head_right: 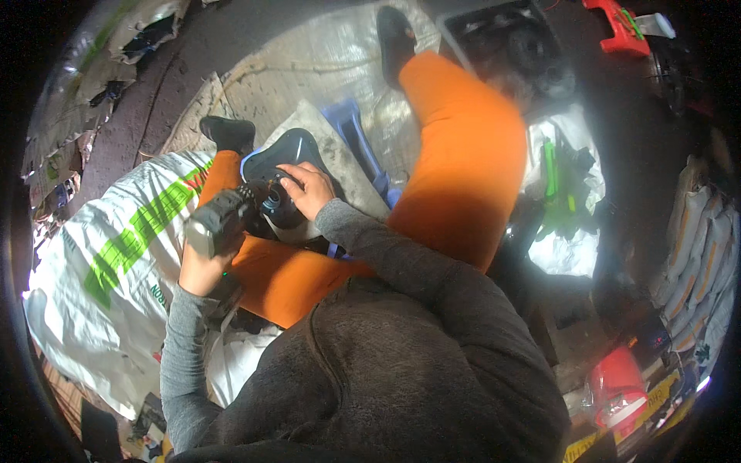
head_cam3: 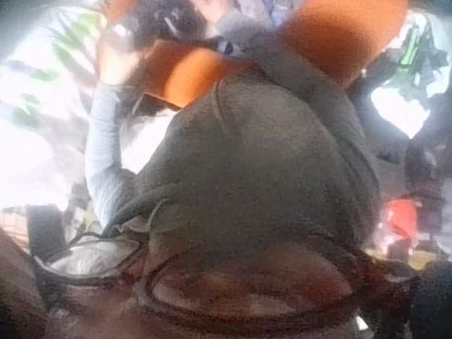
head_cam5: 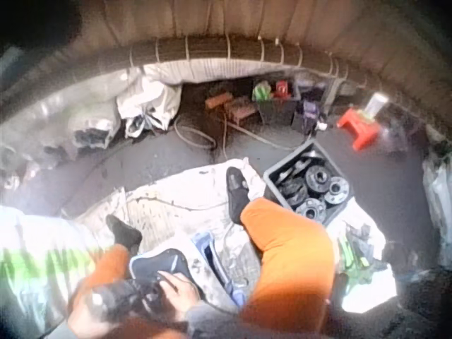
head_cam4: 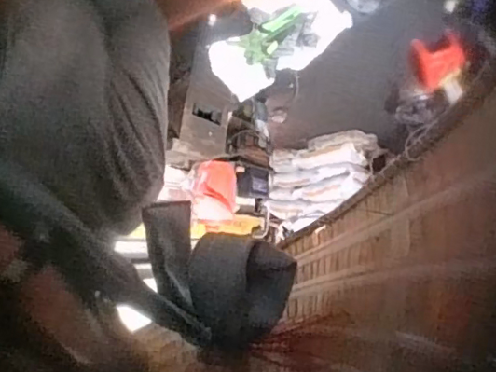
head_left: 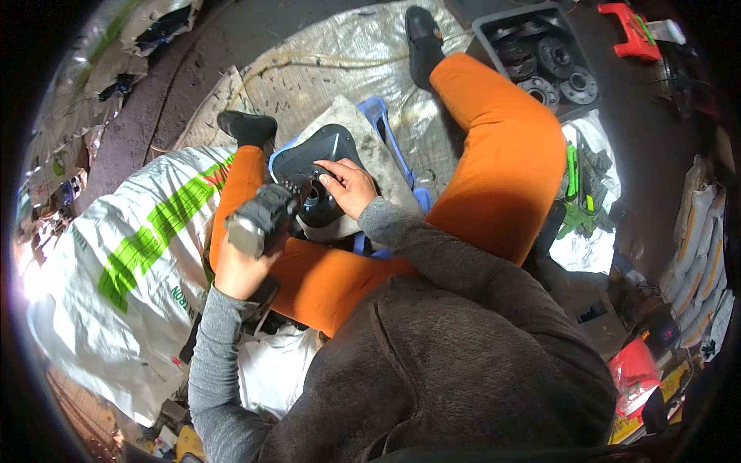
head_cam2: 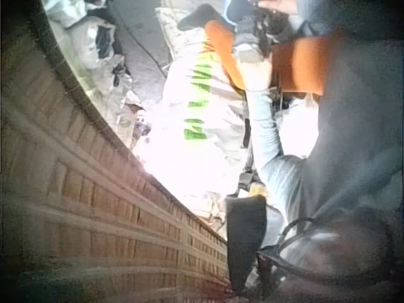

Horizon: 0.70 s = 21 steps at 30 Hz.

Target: The person sits on the floor and uses a cordless drill to fasten screws into a black mechanical housing. They repeatedly pick up screws, align them with holes in the housing, and drive them in with the drill.

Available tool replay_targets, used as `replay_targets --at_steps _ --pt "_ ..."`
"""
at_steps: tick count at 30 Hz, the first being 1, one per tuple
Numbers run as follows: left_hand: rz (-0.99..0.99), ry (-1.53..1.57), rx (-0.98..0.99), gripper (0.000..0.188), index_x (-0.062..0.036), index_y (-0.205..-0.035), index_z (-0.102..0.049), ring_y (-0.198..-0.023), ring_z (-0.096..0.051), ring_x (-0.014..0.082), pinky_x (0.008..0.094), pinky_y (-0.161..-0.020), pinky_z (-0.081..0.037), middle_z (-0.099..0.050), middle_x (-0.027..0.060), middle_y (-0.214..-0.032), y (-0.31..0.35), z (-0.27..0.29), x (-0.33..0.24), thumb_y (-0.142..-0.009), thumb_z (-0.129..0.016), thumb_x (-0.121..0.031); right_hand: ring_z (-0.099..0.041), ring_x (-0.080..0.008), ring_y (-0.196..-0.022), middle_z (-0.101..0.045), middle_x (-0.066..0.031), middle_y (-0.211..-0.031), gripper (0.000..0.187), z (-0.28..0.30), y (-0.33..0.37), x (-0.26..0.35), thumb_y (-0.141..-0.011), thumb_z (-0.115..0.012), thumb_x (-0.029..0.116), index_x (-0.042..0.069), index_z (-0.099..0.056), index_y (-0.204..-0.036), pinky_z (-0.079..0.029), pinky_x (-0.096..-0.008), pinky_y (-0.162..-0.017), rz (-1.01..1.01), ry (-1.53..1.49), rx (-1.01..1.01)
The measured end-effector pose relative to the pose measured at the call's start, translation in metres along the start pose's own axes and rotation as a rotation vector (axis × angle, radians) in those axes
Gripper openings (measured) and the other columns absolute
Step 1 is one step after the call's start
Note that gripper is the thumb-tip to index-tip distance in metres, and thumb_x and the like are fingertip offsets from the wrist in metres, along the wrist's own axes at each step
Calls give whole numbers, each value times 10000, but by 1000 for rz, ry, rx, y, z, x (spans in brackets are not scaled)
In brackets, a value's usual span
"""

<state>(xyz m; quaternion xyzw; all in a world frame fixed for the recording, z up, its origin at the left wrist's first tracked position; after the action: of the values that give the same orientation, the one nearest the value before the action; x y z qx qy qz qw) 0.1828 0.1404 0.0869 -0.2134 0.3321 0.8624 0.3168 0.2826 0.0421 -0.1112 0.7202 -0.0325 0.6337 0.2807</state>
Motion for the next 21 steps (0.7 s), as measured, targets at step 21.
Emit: replay_targets --at_steps 21 --pt "165 646 -477 819 -17 -1469 -213 -1314 -385 231 351 -1020 -380 -397 145 -1416 198 -83 66 -835 -710 -161 -578 -178 -1079 -616 -126 -1160 379 12 69 119 -923 -582 175 -23 -542 -1244 -447 -302 -953 -2 -540 549"
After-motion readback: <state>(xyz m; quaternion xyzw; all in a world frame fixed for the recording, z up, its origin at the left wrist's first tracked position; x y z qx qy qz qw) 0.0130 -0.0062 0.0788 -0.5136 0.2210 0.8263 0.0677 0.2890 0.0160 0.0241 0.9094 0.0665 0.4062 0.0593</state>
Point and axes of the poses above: each hand's wrist, its own y-axis away from the middle knuckle, its own z-axis out of the back of the hand, x = y × z, the point moved 2 cm from there along -y, towards the middle knuckle
